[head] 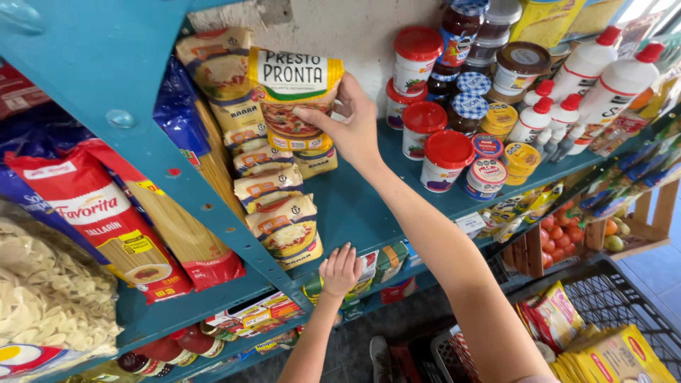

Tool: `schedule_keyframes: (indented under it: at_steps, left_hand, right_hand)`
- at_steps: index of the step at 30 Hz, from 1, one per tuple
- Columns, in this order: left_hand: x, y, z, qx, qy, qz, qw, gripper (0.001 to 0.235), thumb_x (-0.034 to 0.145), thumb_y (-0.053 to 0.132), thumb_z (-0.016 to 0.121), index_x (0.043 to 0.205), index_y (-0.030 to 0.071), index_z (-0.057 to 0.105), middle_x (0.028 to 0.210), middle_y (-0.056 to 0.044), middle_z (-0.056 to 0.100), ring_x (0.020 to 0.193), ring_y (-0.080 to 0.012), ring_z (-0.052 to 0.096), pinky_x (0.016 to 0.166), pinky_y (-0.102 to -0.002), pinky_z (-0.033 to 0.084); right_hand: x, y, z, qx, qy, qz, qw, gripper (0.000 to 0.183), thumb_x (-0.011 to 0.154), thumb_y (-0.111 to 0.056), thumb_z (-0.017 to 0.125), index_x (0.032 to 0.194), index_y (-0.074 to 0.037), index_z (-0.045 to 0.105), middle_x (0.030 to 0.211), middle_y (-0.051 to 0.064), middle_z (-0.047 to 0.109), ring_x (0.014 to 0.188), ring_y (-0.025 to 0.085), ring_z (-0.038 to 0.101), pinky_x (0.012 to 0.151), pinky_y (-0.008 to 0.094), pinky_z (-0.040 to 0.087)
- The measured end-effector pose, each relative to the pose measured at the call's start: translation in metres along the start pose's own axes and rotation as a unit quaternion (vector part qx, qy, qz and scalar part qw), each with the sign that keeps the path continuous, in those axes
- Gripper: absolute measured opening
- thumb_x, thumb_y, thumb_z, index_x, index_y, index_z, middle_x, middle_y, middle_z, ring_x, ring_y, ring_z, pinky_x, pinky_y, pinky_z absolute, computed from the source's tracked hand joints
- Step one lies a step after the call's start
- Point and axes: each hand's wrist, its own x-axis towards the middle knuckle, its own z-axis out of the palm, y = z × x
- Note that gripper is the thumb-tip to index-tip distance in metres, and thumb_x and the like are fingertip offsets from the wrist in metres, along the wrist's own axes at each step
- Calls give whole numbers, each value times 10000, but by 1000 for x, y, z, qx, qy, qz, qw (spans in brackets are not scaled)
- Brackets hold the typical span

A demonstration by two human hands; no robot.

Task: The person repeatedly picks up packages of instant noodles from a black plastic crate, turns them over to inspect the packaging, and places them onto a blue metal shelf. The person handles multiple yellow and red noodle packages one at a time, organizing them in rows on the shelf.

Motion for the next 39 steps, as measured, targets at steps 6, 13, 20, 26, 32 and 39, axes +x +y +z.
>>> schedule_keyframes:
  at_steps: [6, 13, 20, 26, 32, 39]
  left_hand:
    - [-4, 2, -18, -10, -59, 30, 998, 305, 878, 261, 569, 1166, 162, 566, 1224, 8, 581, 1092, -180, 536, 963, -324, 333]
    - [0, 10, -5, 43, 40, -7, 998, 419, 700, 269, 591, 1117, 271, 635, 1183, 60, 612, 1088, -131, 540, 985, -300, 345]
    - [-3, 10, 0, 36, 50, -16, 998, 429, 691, 229, 588, 1118, 233, 622, 1176, 45, 606, 1085, -132, 527, 993, -295, 329]
    - [-9, 1, 9, 48, 75, 10, 996, 411, 683, 233, 580, 1091, 237, 624, 1164, 45, 609, 1079, -134, 530, 993, -308, 321]
    - [-22, -5, 10, 41, 48, 16, 998, 422, 687, 232, 581, 1108, 216, 600, 1204, 43, 588, 1086, -130, 508, 990, -313, 302]
    - [-21, -22, -7, -44, -44, 16, 998, 294, 797, 316, 579, 1050, 166, 582, 1087, 0, 628, 889, -224, 576, 727, -343, 368]
  right_hand:
    - [32, 27, 49, 94, -115, -35, 988, 423, 849, -264, 699, 1173, -105, 479, 1135, 84, 618, 1057, 215, 622, 840, 319, 588]
    - [42, 73, 69, -23, -176, 115, 977, 636, 766, -340, 805, 1249, -67, 493, 1164, 164, 621, 1127, 352, 567, 945, 480, 462]
    - [60, 63, 66, -57, -236, 135, 961, 615, 745, -455, 778, 1151, -45, 563, 1094, 188, 630, 1064, 390, 599, 896, 466, 492]
    - [43, 56, 63, -111, -147, 133, 974, 821, 718, -464, 802, 1291, 3, 445, 1167, 247, 512, 1139, 440, 533, 953, 525, 451]
    - [0, 59, 29, -16, -74, 157, 985, 571, 846, -382, 723, 1286, -83, 516, 1247, 161, 554, 1232, 342, 484, 982, 427, 447]
    - [-129, -42, -70, 38, -174, 114, 977, 219, 934, -183, 583, 1133, -92, 591, 1164, 94, 568, 1151, 208, 536, 1022, 359, 422]
